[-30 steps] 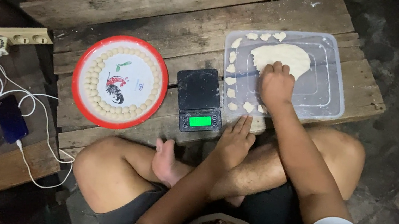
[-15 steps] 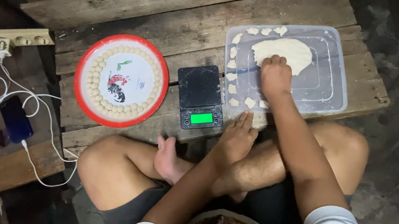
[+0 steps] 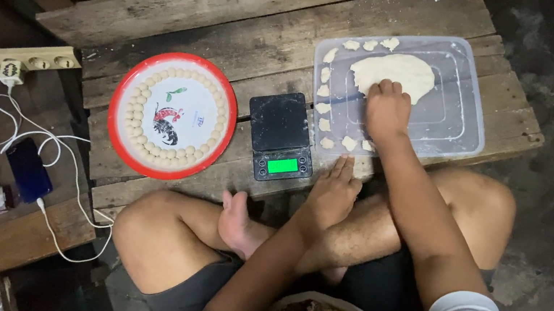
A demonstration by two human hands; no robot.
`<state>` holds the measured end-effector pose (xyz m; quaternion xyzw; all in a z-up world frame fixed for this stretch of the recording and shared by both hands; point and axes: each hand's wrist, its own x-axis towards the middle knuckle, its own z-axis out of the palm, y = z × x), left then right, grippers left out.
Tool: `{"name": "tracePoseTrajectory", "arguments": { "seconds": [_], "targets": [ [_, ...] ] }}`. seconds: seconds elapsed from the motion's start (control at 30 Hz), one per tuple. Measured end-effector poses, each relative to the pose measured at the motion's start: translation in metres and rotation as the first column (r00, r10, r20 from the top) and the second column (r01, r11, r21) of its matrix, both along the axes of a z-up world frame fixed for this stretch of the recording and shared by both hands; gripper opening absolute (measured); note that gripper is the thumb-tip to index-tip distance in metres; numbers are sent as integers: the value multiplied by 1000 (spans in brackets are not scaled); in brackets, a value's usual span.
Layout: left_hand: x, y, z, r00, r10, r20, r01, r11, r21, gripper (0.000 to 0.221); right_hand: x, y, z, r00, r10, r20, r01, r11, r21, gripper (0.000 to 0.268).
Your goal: Portioning cookie dough by weighing individual pieces on a digital scale and arranging them on a tray.
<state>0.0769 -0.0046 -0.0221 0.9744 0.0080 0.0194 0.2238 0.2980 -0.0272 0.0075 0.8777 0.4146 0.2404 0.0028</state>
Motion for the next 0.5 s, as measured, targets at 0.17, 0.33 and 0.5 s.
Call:
{"name": "tracePoseTrajectory", "arguments": {
  "seconds": [0.17, 0.33, 0.5],
  "targets": [
    [3, -3, -13, 1000, 2, -4, -2, 1000, -3, 35, 9, 6, -23, 999, 3, 38, -1, 997, -71, 5],
    [3, 0, 1, 999, 5, -41, -7, 999, -51, 34, -1, 1, -1, 998, 10, -65, -19, 990, -138, 1],
    [5, -1, -3, 998, -1, -63, -3, 998, -62, 34, -3, -6, -2, 993, 7, -116, -23, 991, -133, 2]
  ]
}}
